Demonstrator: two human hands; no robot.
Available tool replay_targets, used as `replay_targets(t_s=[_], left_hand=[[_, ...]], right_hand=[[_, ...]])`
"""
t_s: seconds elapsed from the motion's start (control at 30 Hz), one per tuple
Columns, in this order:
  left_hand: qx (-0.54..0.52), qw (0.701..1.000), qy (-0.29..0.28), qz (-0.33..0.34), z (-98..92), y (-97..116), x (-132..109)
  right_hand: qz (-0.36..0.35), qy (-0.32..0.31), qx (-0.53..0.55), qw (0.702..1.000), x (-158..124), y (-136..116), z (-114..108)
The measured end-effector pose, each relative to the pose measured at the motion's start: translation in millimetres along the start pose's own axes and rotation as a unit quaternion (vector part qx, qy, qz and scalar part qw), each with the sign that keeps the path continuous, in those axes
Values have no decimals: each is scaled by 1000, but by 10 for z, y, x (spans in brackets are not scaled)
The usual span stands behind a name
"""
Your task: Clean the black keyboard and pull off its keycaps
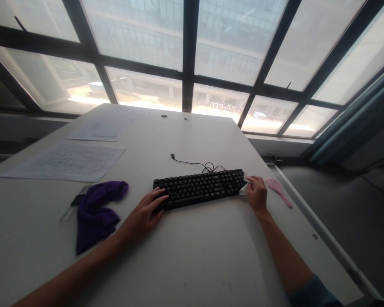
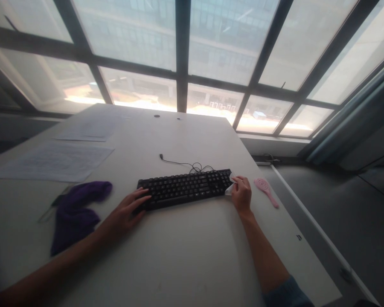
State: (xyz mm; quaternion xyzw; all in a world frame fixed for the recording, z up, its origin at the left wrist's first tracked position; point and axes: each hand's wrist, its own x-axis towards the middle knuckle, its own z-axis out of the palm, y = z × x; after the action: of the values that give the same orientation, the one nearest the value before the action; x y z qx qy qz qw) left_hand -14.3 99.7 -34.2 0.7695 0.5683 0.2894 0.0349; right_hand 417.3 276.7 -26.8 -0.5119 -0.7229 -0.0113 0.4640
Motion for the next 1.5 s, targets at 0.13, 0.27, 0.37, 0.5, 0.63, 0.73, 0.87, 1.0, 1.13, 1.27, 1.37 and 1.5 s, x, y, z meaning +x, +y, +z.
replay_targets(t_s=[0.13,0.27,0.37,0.5,0.63,0.73,0.87,1.0,1.13,1.27,1.37,1.5], left_hand=[[-2,1000,3,0,13,-7,-4],[1,1000,-3,1,20,-20,-12],[4,1000,-2,0,19,-28,-12],[2,1000,4,5,25,-43,-10],[5,1000,6,11,31,-53,-11],[8,1000,5,11,29,-49,-11],[6,1000,4,13,31,-54,-11],[-3,1000,9,5,28,-47,-7],[-10,999,39,-2,-47,68,6],[-34,997,66,19,-146,236,11],[-61,995,68,25,-172,307,6],[-126,988,85,36,-175,326,5]], right_hand=[[-3,-68,-10,998,-18,16,19],[2,-45,-14,999,-22,41,25],[9,-60,-2,998,-20,44,20],[11,-102,9,995,-24,-4,15],[6,-115,-1,993,-20,-49,14],[19,-104,-33,994,-8,-22,6],[46,-54,-49,996,22,28,-39],[13,14,18,1000,63,-137,-73],[-21,26,132,991,42,-659,22],[-33,-81,244,966,-98,-1374,241],[-14,-175,346,922,-253,-1867,439],[19,-243,478,844,-429,-2302,688]])
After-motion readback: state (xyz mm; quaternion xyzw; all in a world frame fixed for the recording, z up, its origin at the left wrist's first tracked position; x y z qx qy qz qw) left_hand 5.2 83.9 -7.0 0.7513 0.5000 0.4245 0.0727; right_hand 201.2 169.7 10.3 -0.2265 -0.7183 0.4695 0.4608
